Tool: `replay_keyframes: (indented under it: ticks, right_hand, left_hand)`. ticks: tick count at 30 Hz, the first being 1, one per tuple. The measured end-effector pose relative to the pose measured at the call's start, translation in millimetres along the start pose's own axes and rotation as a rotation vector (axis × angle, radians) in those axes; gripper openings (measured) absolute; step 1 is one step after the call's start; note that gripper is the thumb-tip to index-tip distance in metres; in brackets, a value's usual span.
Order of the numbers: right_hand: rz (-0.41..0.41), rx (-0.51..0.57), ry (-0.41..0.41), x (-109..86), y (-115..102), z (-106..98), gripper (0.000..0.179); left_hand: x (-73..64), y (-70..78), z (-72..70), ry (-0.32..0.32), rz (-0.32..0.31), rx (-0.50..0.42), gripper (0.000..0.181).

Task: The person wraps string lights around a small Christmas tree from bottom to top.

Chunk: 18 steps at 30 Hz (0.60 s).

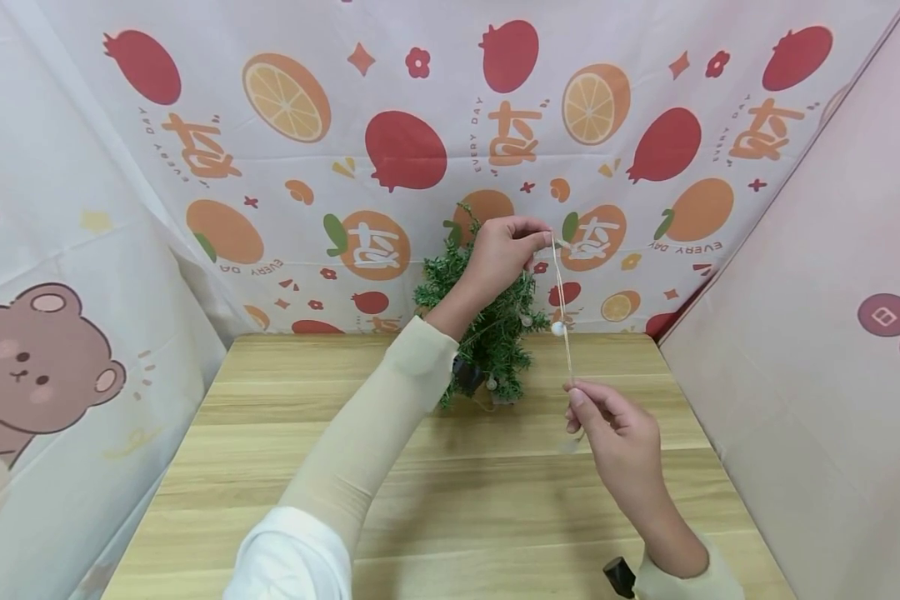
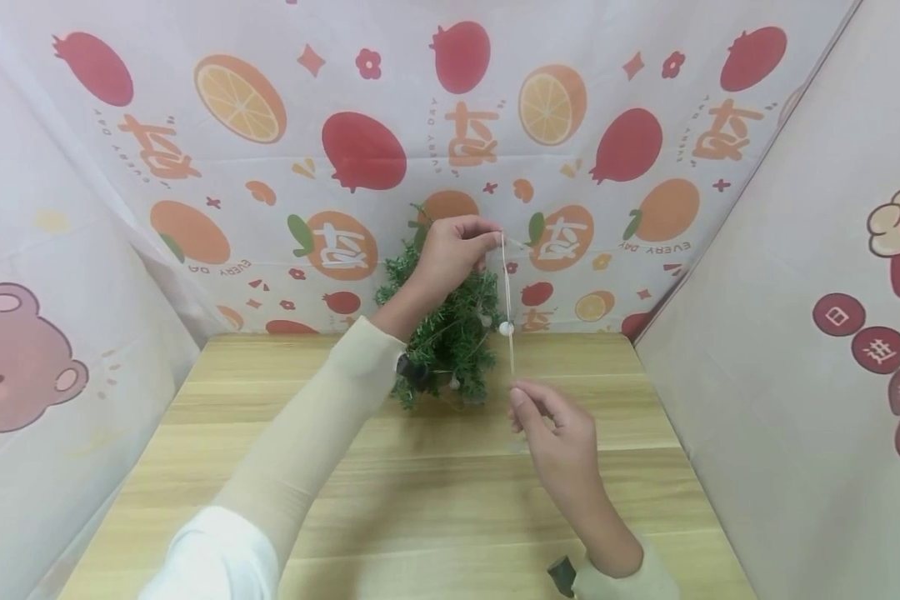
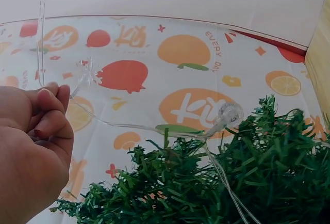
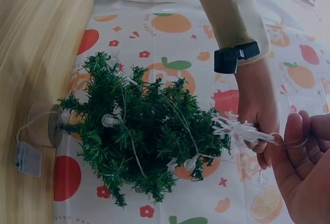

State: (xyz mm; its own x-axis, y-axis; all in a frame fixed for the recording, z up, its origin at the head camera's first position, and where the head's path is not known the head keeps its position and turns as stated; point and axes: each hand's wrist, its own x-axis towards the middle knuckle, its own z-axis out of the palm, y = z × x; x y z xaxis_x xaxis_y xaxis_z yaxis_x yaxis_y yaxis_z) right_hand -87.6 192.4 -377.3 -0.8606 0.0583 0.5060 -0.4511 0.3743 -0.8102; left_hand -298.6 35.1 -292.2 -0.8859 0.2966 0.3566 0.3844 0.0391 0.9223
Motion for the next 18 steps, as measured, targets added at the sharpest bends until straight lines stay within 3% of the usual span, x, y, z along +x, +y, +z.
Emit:
replay_keyframes:
  ticks: [10,15,18]
  right_hand:
    - [0.016,0.028,-0.002,-1.9,-7,4,0.013]
    - [-0.010,0.020,-0.009,2.3,-10,6,0.013]
    - [-0.028,-0.002,-0.022,7.4,-13,8,0.014]
  left_hand:
    - [15.8,3.8,-7.5,0.031,-0.037,0.035,0.015]
    - [27.1,10.1,-12.3,-0.009,-0.052,0.144,0.017]
    - [36.2,18.3,-15.5,-0.063,-0.078,0.233,0.015]
